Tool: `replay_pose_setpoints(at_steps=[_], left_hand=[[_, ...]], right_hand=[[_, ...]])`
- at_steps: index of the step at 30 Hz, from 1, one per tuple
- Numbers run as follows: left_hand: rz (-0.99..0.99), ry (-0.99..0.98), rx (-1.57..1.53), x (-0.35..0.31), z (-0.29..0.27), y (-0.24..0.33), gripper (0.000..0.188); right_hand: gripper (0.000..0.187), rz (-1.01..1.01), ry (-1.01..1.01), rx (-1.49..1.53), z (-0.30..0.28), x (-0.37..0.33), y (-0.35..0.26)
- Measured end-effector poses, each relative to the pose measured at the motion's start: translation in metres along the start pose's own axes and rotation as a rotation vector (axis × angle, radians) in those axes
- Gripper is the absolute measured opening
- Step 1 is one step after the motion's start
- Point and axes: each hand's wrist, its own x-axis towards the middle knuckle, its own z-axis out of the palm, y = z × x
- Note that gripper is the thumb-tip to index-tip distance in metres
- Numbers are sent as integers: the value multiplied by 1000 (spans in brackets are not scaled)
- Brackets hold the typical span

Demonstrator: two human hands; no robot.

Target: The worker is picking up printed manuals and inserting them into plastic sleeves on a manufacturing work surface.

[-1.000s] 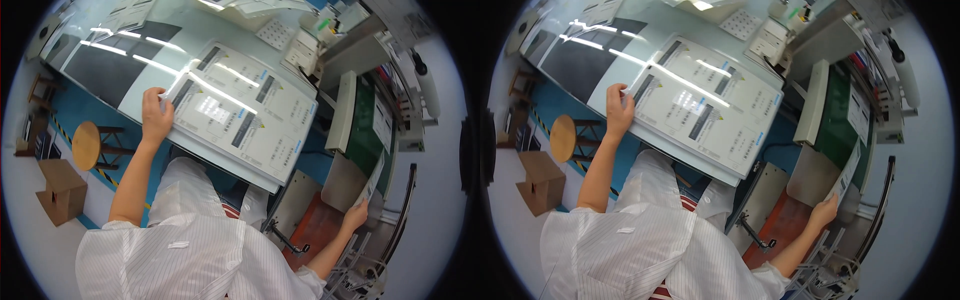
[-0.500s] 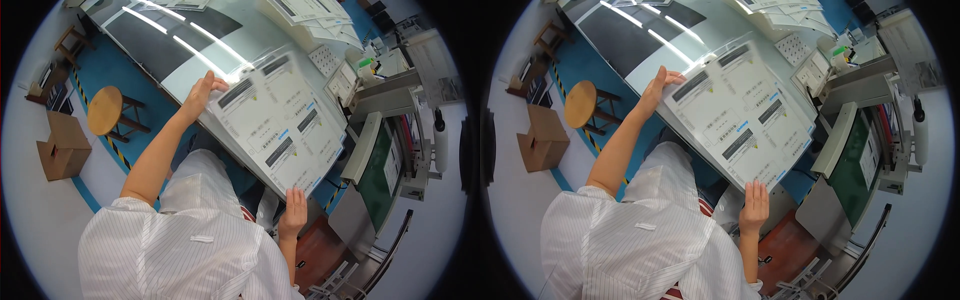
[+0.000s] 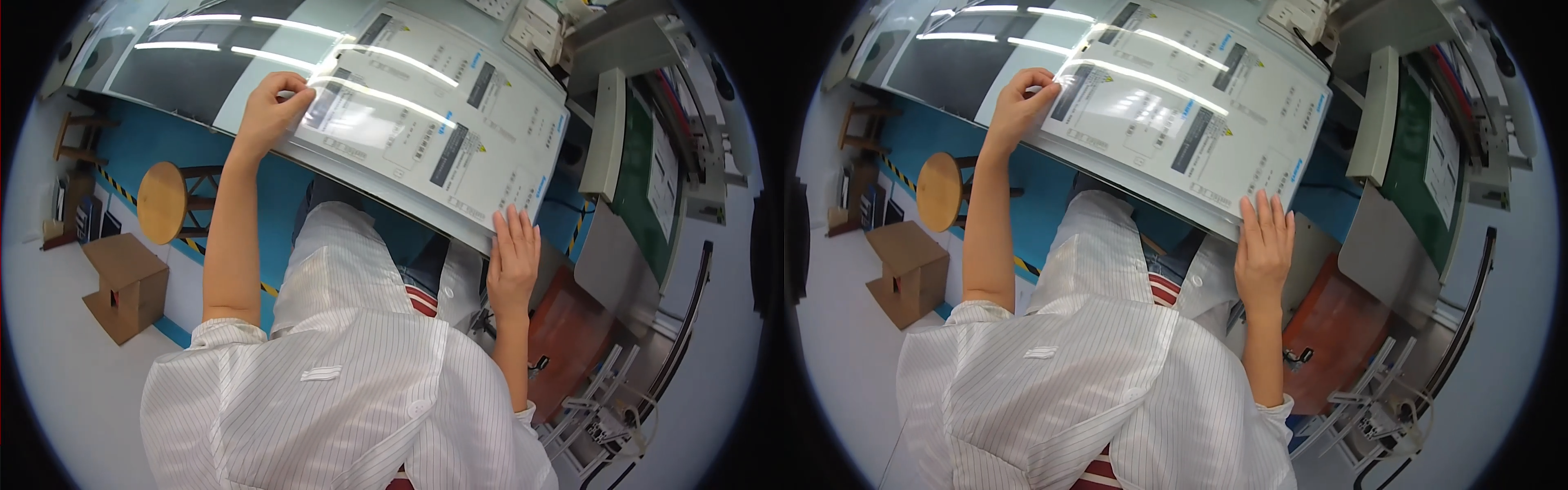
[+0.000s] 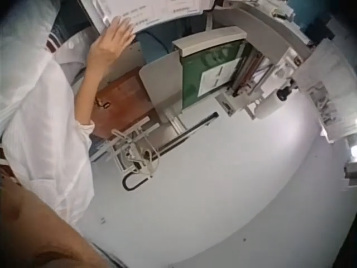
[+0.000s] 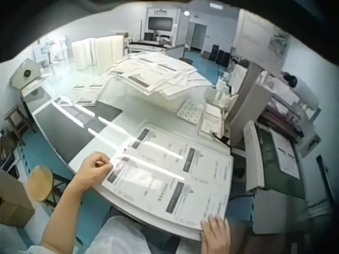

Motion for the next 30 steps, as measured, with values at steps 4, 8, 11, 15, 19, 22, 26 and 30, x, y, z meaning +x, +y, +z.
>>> replay_pose_setpoints(at_steps=[4,8,11,15,19,22,26,30], left_hand=[[-1,-19,117,2,3,-4,18],[-55,52,89,-4,13,-1,18],[19,111,161,-5,16,-13,20],[147,169,244,-6,22,-19,20],[95,190,206,-7,25,-11,17],[138,205,204,-7,26,-13,19],[118,217,250,-7,28,-13,18],[180,227,384,-9,29,-11,20]], right_hand=[[38,21,28,25,6,-6,2],[38,99,61,48,10,-12,3],[39,158,65,162,12,-16,1],[44,184,65,248,14,-18,6],[53,203,105,294,15,-19,7],[59,242,108,312,14,-16,5],[61,292,86,371,19,-19,10],[60,316,104,416,22,-21,7]])
